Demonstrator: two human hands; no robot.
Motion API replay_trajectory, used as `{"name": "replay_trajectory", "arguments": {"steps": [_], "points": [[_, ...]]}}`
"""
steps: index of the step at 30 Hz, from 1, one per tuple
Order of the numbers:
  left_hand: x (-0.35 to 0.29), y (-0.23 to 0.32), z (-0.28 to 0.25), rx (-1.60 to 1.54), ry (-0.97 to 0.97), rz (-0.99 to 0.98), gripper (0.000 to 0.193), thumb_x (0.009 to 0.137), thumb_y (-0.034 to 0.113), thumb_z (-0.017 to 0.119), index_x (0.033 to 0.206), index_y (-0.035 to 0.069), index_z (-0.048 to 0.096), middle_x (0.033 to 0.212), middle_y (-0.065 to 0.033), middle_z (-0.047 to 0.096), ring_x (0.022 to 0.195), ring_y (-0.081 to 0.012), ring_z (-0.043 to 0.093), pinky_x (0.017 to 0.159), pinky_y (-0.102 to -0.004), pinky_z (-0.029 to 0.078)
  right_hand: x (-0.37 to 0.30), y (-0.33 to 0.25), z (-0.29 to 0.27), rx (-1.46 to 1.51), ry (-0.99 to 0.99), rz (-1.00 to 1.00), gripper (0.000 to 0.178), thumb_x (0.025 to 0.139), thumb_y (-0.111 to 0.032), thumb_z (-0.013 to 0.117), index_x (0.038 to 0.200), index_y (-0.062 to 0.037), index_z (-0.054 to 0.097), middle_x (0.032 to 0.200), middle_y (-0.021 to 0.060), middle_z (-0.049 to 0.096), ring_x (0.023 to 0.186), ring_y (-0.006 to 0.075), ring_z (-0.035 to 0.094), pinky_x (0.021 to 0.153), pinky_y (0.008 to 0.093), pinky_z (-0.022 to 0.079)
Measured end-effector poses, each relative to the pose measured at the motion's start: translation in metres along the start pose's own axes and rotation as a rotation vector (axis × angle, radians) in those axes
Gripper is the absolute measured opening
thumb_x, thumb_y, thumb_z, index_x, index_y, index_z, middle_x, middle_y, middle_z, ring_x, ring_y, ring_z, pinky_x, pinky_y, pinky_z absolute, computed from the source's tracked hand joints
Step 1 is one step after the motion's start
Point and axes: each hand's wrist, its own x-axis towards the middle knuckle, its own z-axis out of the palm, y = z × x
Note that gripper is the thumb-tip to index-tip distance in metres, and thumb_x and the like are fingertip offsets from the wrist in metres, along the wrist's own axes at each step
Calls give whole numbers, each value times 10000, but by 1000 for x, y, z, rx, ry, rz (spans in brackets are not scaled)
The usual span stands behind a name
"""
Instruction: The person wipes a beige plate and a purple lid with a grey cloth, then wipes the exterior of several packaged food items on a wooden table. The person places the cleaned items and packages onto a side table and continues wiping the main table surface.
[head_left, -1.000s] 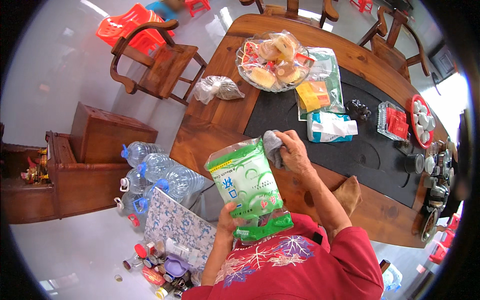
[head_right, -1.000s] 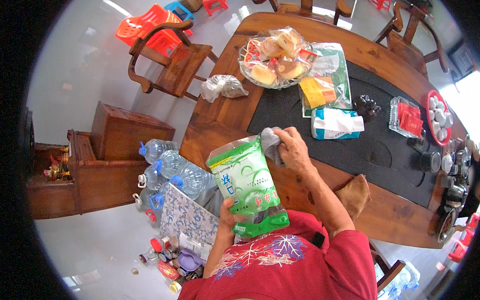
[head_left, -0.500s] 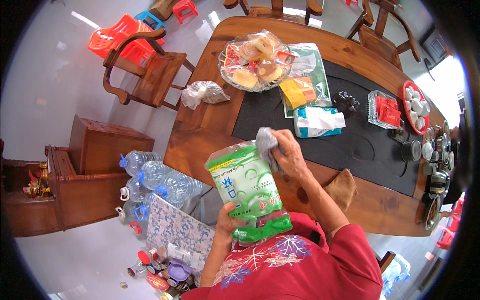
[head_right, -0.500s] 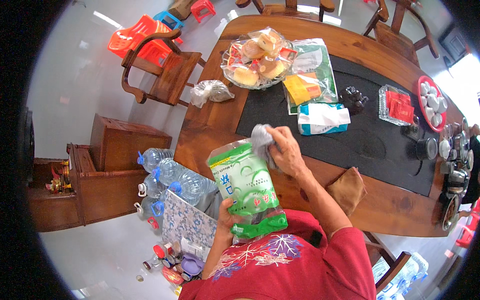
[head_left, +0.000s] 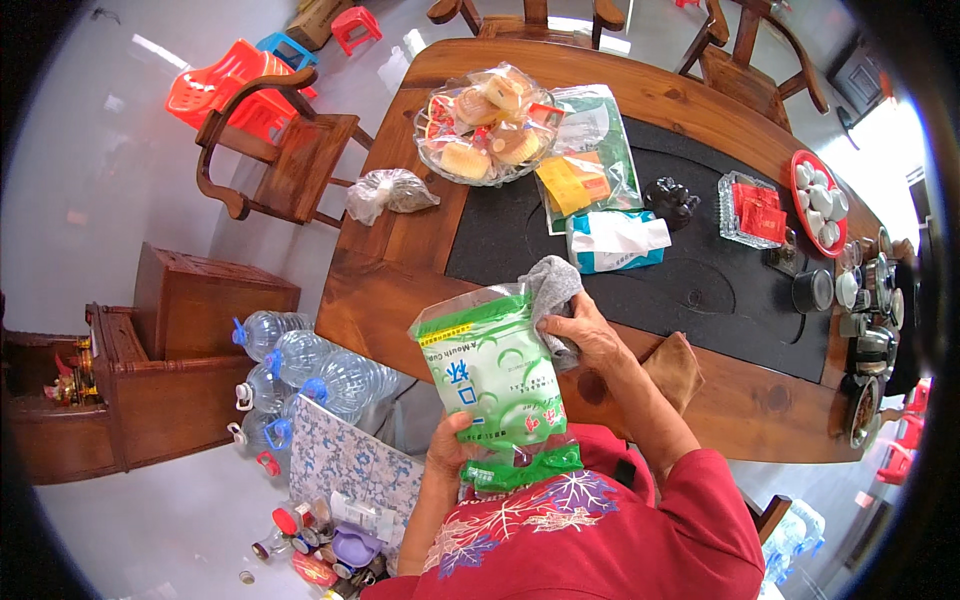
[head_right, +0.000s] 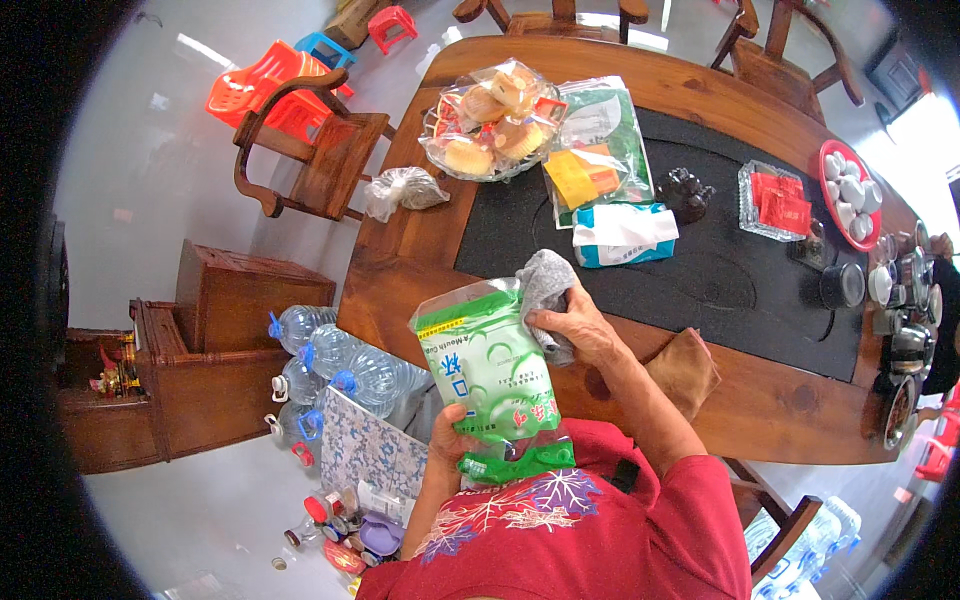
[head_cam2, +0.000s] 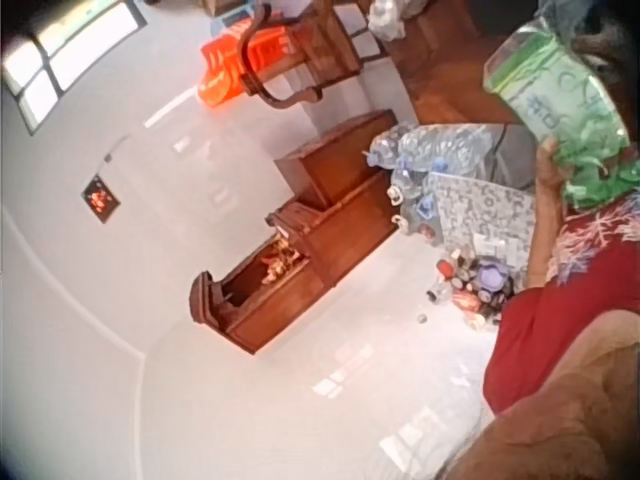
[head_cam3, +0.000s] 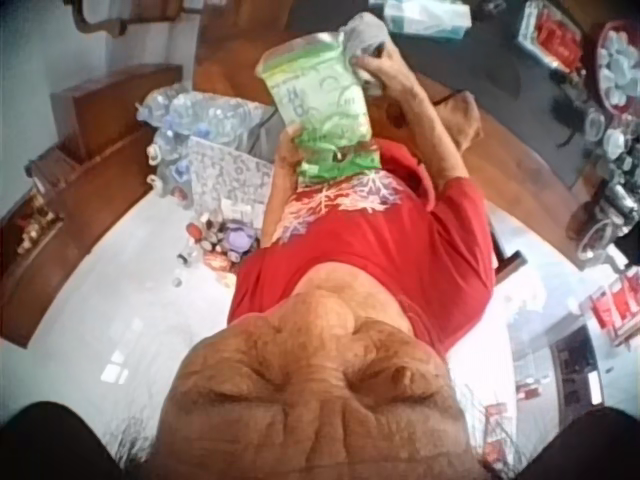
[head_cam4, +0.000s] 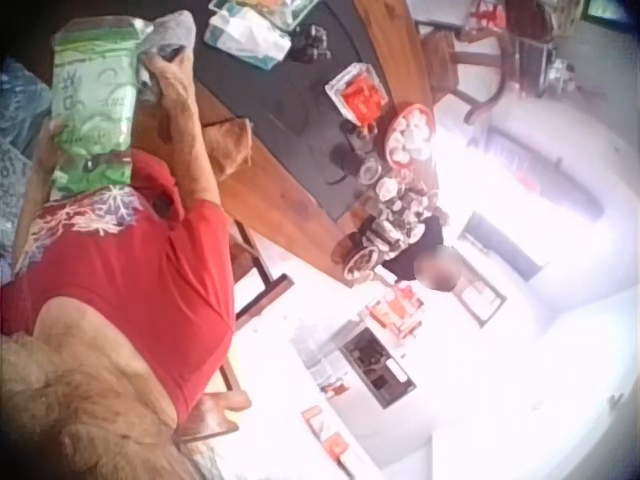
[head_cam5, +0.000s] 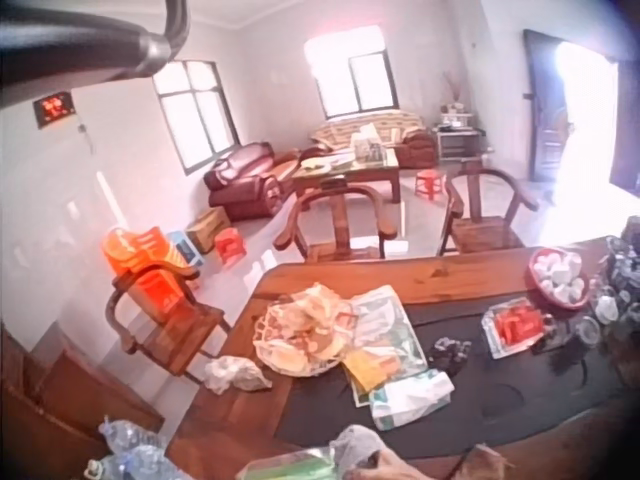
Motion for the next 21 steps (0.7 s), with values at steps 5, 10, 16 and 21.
{"name": "replay_trajectory", "arguments": {"steps": [5,10,16,21], "points": [[-3,4,5,79,2,19,731,721,212,676,1351,-15,384,1224,-166,564,1097,-314,590,912,-439,519,2,5,-3,134,-36,19,704,674,-62,781,1300,-51,459,1164,75,571,1075,186,549,970,355,434],[-3,10,16,146,11,44,715,719,193,683,1338,-24,399,1221,-166,566,1095,-301,590,913,-417,517,4,-2,9,70,124,-2,524,710,7,722,1193,-36,525,1048,53,618,949,175,600,852,311,495],[-4,8,19,156,53,89,663,743,150,665,1328,-26,407,1216,-158,566,1086,-280,590,929,-399,502,26,13,-2,-251,335,-303,443,780,-14,646,1199,-49,506,977,69,620,894,162,598,771,305,508],[-3,11,24,206,110,132,655,770,118,659,1360,33,387,1235,-118,554,1130,-243,558,952,-376,482,-3,-10,28,-889,19,-648,560,672,-14,669,1211,-90,536,1051,150,575,990,326,589,825,408,498]]}}
